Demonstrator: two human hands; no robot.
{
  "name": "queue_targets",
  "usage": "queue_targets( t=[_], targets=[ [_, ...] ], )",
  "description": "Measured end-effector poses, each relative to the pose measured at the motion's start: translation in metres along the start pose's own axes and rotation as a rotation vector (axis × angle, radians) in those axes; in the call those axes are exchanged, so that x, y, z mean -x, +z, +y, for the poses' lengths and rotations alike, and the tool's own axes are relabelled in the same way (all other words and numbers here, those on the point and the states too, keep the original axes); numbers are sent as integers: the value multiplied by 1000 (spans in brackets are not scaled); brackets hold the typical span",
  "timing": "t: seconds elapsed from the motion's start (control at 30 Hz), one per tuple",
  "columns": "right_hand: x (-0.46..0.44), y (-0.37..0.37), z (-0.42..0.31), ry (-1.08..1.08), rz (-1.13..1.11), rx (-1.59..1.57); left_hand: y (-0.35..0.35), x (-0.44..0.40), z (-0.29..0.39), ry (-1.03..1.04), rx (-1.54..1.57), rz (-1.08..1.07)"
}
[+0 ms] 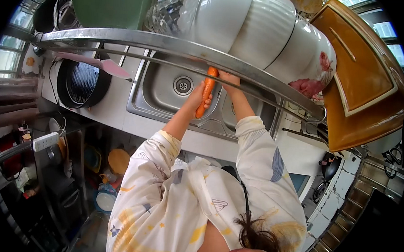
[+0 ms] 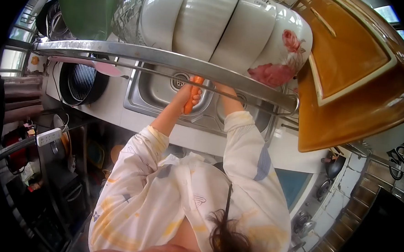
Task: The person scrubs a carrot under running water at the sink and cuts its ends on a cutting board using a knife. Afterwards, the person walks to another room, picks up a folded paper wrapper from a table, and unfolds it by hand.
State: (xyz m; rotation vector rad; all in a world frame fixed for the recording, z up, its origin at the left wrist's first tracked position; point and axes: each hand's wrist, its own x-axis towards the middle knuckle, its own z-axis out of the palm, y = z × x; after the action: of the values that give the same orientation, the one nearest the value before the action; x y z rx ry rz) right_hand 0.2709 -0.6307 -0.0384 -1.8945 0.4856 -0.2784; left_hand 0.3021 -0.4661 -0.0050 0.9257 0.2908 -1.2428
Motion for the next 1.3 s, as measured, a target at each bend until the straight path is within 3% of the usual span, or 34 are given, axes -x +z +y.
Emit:
queue_targets(
  t=[0.07,0.1,0.17,0.2,0.23,0.3,0.53,0.6,0.63,0.73,0.8,0.83,1.0,1.13,1.17,1.23,1.3],
  targets=[
    [10,9,-10,33,15,-75,-4,-3,-3,-65,204,-73],
    [32,13,-27,-38,-35,35,-10,-10,-2,-45,261,-82],
    [55,16,-79,-487,6,62,-15,-8,3,-47,289,-102],
    [47,13,-76,-491,-2,63,-16,-6,3,-56,314,-115],
    [32,6,-68,-428,25,110,-14,-4,2,-137,346,-139],
    [1,-1,-22,-52,81,-52,-10,-3,-9,-154,361,-133],
    [40,9,-37,-238,-42,231,-19,2,1,-93,271,-152],
    [20,7,-24,-204,80,303,-8,7,-2,-109,281,-114],
    [13,1,-29,-108,37,199,-5,9,-3,-121,296,-120],
    [30,8,-48,-280,67,372,-10,11,2,-70,215,-57],
    [51,13,-58,-303,-80,130,-10,10,5,-13,146,-46],
    [37,9,-46,-453,-18,284,-11,12,3,34,71,-28],
    [28,9,-44,-301,51,295,-7,14,1,47,-54,41],
    [26,10,-39,-337,-16,198,-18,8,3,-12,-111,-23],
    [3,-2,-16,-47,-84,239,-18,10,-4,17,-130,-34],
    [-13,-9,-13,225,-140,274,-6,16,-4,4,-120,-50],
    [0,-4,-13,-12,70,36,-8,19,-2,-12,-86,-69]
  ],
)
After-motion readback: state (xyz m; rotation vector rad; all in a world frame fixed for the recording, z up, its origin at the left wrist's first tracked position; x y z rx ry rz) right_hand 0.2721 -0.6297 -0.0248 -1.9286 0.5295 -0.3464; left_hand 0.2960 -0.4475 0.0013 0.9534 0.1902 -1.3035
